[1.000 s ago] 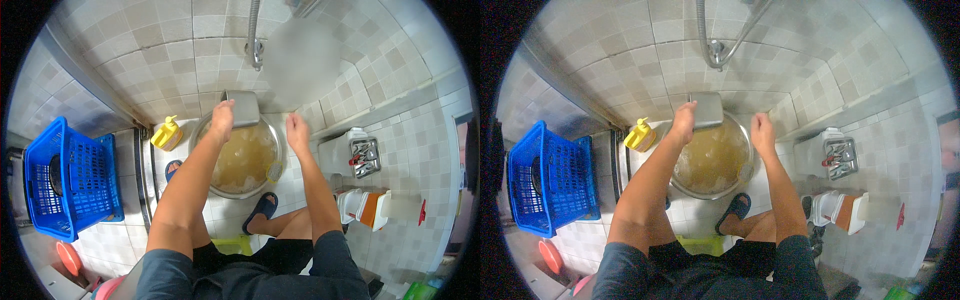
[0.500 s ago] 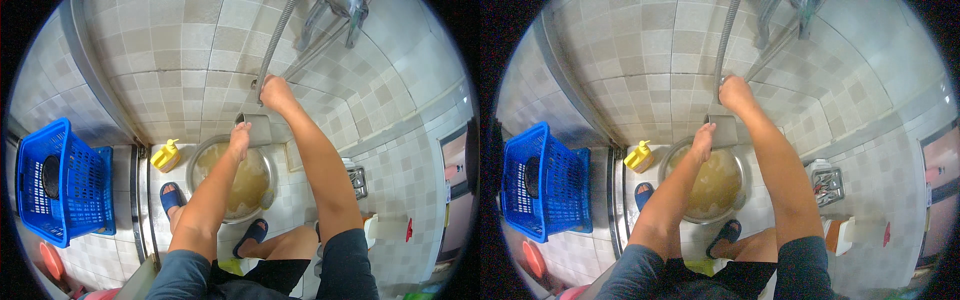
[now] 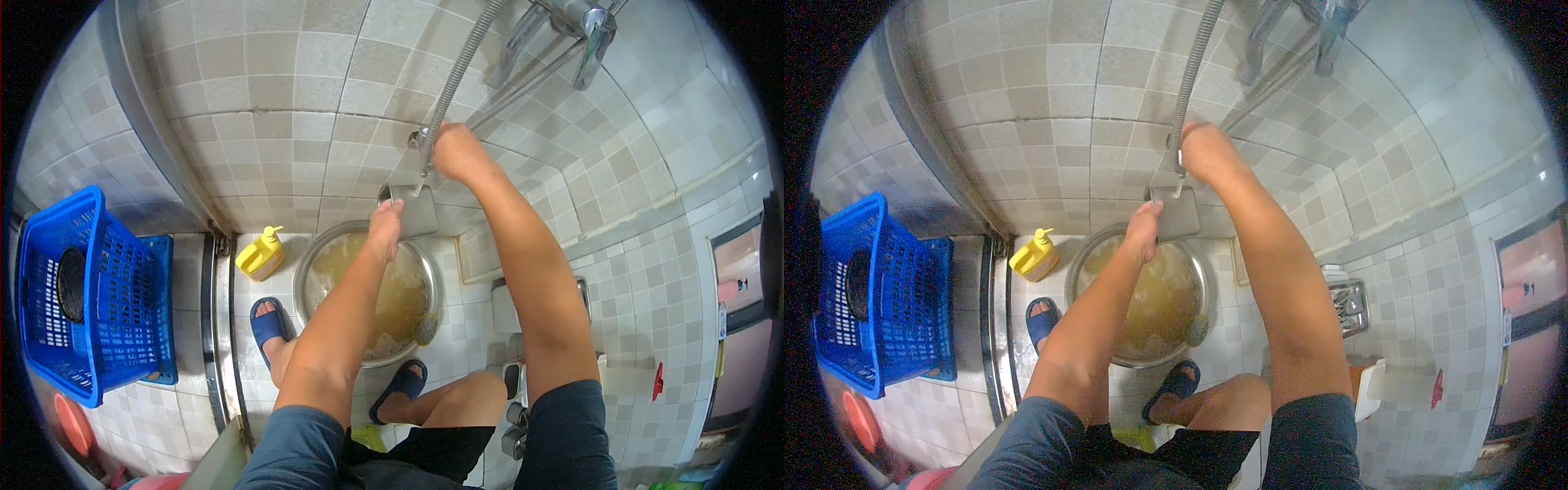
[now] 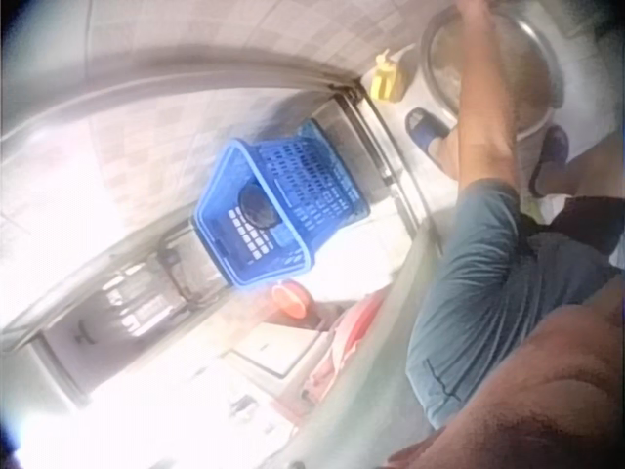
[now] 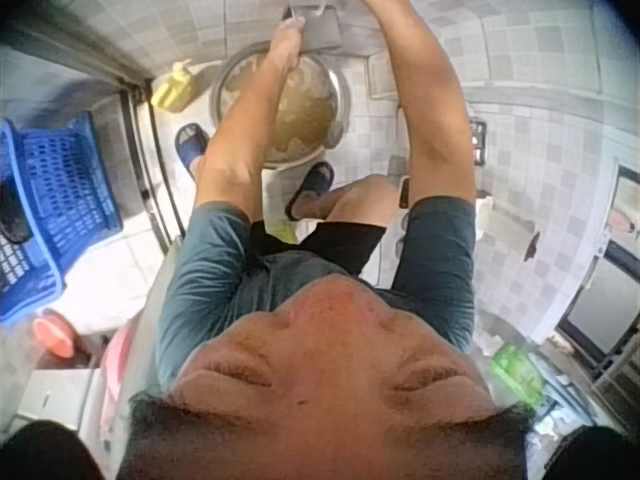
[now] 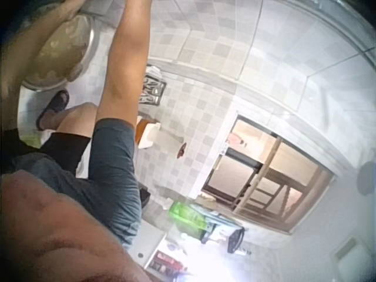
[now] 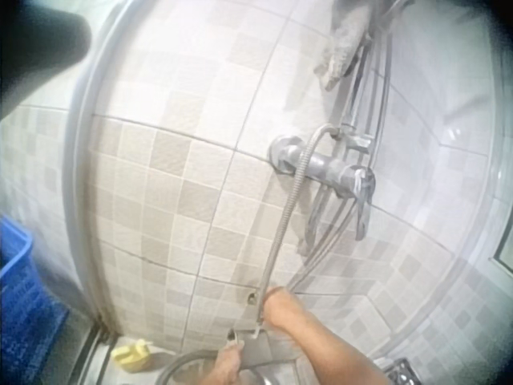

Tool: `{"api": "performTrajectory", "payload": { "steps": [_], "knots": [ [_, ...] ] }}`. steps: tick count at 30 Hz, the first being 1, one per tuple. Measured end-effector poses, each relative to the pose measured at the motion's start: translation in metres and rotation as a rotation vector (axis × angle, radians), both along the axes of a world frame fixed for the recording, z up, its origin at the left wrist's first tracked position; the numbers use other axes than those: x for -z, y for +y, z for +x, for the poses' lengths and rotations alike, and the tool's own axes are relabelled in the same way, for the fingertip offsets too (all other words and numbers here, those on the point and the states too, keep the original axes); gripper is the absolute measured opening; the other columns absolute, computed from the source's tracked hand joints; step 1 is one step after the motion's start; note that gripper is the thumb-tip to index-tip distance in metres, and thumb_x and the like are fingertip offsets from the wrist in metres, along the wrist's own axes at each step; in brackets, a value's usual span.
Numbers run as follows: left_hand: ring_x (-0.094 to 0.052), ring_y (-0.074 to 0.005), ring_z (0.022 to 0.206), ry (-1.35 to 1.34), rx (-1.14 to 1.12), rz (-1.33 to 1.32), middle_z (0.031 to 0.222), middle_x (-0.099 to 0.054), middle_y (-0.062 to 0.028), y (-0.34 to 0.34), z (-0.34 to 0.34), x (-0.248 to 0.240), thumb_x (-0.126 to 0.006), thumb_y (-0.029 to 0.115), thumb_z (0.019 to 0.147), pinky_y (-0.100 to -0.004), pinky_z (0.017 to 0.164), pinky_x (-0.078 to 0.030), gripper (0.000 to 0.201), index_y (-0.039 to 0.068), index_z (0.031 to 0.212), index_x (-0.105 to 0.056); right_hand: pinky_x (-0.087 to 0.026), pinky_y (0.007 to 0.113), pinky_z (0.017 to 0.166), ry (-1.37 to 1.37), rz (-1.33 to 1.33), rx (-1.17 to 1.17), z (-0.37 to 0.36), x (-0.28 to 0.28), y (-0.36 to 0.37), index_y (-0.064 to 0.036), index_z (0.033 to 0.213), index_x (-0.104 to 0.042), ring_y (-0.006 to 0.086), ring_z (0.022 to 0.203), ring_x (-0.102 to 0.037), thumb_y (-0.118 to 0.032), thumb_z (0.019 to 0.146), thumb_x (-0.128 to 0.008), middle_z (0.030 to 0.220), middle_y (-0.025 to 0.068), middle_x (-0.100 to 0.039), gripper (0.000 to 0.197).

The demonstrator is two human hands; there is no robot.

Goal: The person empties a metal container into a toilet, carries a basket into a kitchen, opens a refrigerator, and then returns to a bathroom to wash the container in a basin of water using a scouring pad and a handheld sprayer.

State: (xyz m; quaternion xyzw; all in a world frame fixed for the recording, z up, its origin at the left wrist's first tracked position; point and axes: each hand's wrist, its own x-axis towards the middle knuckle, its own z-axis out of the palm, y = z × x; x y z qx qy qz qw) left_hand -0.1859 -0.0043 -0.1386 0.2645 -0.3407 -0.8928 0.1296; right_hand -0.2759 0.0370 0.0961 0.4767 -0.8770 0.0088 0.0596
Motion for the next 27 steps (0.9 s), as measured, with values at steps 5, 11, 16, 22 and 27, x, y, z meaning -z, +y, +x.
{"api": "performTrajectory", "payload": {
  "steps": [5,11,16,22,27],
  "knots": [
    [-0.062,-0.0211,0.103,0.144,0.092,0.209,0.115,-0.065,-0.0071,0.008,0.01,-0.028,-0.048,0.017,0.102,-0.0361,0.094,-0.048,0.022,0.005,0.118,-0.057,-0.054,0.044,0.082,-0.011,0.048,0.138,0.006,-0.011,0.005,-0.0011,0.1,-0.067,0.04,0.096,-0.066,-0.004,0.08,-0.061,0.099,0.0245,-0.068,0.021],
    [-0.064,-0.0229,0.1,0.088,0.06,0.249,0.113,-0.065,-0.008,0.009,0.016,-0.032,-0.046,0.012,0.101,-0.0391,0.09,-0.052,0.02,0.008,0.117,-0.057,-0.054,0.044,0.083,-0.032,0.104,0.095,0.021,-0.025,-0.001,-0.0023,0.103,-0.066,0.0386,0.096,-0.067,-0.006,0.082,-0.06,0.101,0.0224,-0.069,0.022],
    [-0.063,-0.0244,0.103,0.062,0.101,0.254,0.115,-0.064,-0.0085,0.009,0.015,-0.035,-0.048,0.011,0.098,-0.0409,0.094,-0.051,0.02,0.008,0.116,-0.057,-0.054,0.044,0.082,0.018,0.056,0.066,0.007,-0.014,0.005,-0.0049,0.106,-0.066,0.0373,0.096,-0.067,-0.008,0.083,-0.06,0.099,0.021,-0.07,0.023],
    [-0.063,-0.0223,0.093,-0.053,0.027,0.251,0.1,-0.067,-0.006,0.014,0.02,-0.053,-0.052,0.014,0.098,-0.0431,0.09,-0.05,0.016,0.008,0.108,-0.061,-0.055,0.043,0.083,-0.029,0.078,0.148,0.012,-0.02,0.006,-0.0059,0.105,-0.068,0.0351,0.097,-0.068,-0.01,0.084,-0.061,0.101,0.0175,-0.071,0.023],
    [-0.051,-0.0247,0.12,-0.214,0.081,-0.037,0.125,-0.059,-0.0123,0.008,0.028,-0.036,-0.057,0.022,0.097,-0.0449,0.108,-0.034,0.027,0.006,0.118,-0.059,-0.054,0.044,0.084,0.022,0.052,0.25,0.042,-0.016,-0.004,-0.0061,0.107,-0.07,0.035,0.097,-0.069,-0.014,0.087,-0.056,0.103,0.0174,-0.071,0.025]
  ]
}}
